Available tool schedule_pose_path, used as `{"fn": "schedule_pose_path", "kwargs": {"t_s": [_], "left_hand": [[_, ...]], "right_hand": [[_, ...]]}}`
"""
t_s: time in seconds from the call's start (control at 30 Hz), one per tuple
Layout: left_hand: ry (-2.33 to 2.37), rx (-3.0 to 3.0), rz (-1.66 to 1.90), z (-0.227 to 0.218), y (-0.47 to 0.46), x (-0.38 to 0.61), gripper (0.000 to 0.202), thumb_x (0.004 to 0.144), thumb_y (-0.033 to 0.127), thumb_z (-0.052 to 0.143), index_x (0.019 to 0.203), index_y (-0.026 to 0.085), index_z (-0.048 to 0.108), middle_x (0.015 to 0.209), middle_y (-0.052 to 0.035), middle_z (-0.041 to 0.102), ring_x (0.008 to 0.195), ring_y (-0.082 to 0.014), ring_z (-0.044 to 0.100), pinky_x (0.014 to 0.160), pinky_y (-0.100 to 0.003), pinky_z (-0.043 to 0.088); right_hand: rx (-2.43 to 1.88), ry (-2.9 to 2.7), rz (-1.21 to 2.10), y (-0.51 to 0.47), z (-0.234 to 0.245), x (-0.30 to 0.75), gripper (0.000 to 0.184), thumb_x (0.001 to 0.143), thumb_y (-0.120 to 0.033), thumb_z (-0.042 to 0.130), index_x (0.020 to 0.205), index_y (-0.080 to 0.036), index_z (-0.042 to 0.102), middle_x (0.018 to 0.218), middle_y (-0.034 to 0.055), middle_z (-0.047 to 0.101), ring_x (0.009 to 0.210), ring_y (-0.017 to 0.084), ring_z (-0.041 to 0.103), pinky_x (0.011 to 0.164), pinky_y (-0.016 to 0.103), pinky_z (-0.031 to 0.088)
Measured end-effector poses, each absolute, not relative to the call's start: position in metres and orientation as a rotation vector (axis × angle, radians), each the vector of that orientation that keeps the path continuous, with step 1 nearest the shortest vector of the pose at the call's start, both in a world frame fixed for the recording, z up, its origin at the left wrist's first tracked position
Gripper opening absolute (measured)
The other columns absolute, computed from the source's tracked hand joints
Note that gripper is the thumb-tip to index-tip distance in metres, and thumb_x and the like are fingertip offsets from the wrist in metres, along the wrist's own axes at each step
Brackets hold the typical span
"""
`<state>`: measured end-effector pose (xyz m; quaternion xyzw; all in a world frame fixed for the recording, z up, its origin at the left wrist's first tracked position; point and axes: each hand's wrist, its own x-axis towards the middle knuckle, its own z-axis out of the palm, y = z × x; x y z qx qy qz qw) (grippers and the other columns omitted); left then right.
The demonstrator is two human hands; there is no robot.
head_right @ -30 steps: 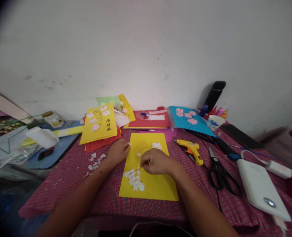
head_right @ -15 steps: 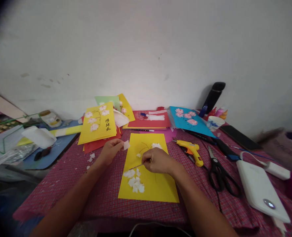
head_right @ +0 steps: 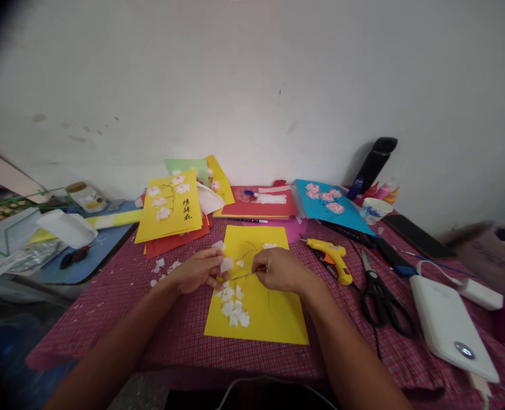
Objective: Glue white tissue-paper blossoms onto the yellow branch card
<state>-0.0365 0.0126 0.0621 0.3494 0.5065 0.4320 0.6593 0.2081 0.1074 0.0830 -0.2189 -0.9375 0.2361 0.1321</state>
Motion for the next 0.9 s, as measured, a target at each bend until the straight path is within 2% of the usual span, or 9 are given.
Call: {"fn": "schedule_pose_path", "kwargs": {"t_s": [0.23, 0.33, 0.47, 0.67, 0.9], "left_hand": [[1.164, 0.802, 0.96, 0.062, 0.013, -0.037, 0.038, 0.077, 0.044, 0.074, 0.093, 0.018, 0.052, 0.089, -0.0044, 0.061, 0.081, -0.0218, 0.07, 0.06, -0.033, 0.059], [1.167, 0.812, 1.048, 0.066, 0.015, -0.038, 0.037, 0.076, 0.043, 0.076, 0.092, 0.017, 0.054, 0.084, -0.0032, 0.062, 0.075, -0.0186, 0.069, 0.056, -0.026, 0.054], [1.106, 0.838, 1.242, 0.069, 0.018, -0.04, 0.029, 0.077, 0.035, 0.076, 0.088, 0.014, 0.059, 0.079, -0.0033, 0.064, 0.065, -0.0108, 0.063, 0.052, -0.019, 0.044], [1.052, 0.713, 1.28, 0.071, 0.018, -0.04, 0.032, 0.07, 0.032, 0.082, 0.087, 0.015, 0.06, 0.077, -0.0032, 0.068, 0.065, -0.0127, 0.065, 0.053, -0.02, 0.043], [1.02, 0.747, 1.249, 0.071, 0.016, -0.039, 0.028, 0.074, 0.031, 0.08, 0.089, 0.014, 0.064, 0.079, -0.0045, 0.07, 0.064, -0.0113, 0.064, 0.057, -0.021, 0.048]], "right_hand": [[-0.713, -2.441, 0.903, 0.109, 0.093, 0.211, 0.016, 0.078, -0.013, 0.056, 0.08, -0.02, 0.07, 0.073, 0.0005, 0.068, 0.063, 0.014, 0.059, 0.058, 0.024, 0.043], [-0.722, -2.329, 0.929, 0.105, 0.091, 0.206, 0.014, 0.081, -0.017, 0.056, 0.084, -0.019, 0.069, 0.072, 0.0002, 0.065, 0.06, 0.013, 0.056, 0.055, 0.024, 0.04], [-0.668, -2.319, 0.837, 0.101, 0.086, 0.2, 0.013, 0.083, -0.018, 0.057, 0.088, -0.02, 0.069, 0.075, 0.0004, 0.065, 0.065, 0.014, 0.058, 0.057, 0.024, 0.041], [-0.64, -2.32, 0.713, 0.097, 0.084, 0.194, 0.012, 0.088, -0.019, 0.056, 0.089, -0.022, 0.068, 0.08, 0.0013, 0.066, 0.073, 0.015, 0.06, 0.064, 0.026, 0.043], [-0.641, -2.348, 0.646, 0.097, 0.081, 0.193, 0.011, 0.089, -0.021, 0.056, 0.091, -0.022, 0.068, 0.08, 0.0017, 0.065, 0.073, 0.015, 0.06, 0.065, 0.027, 0.042]]}}
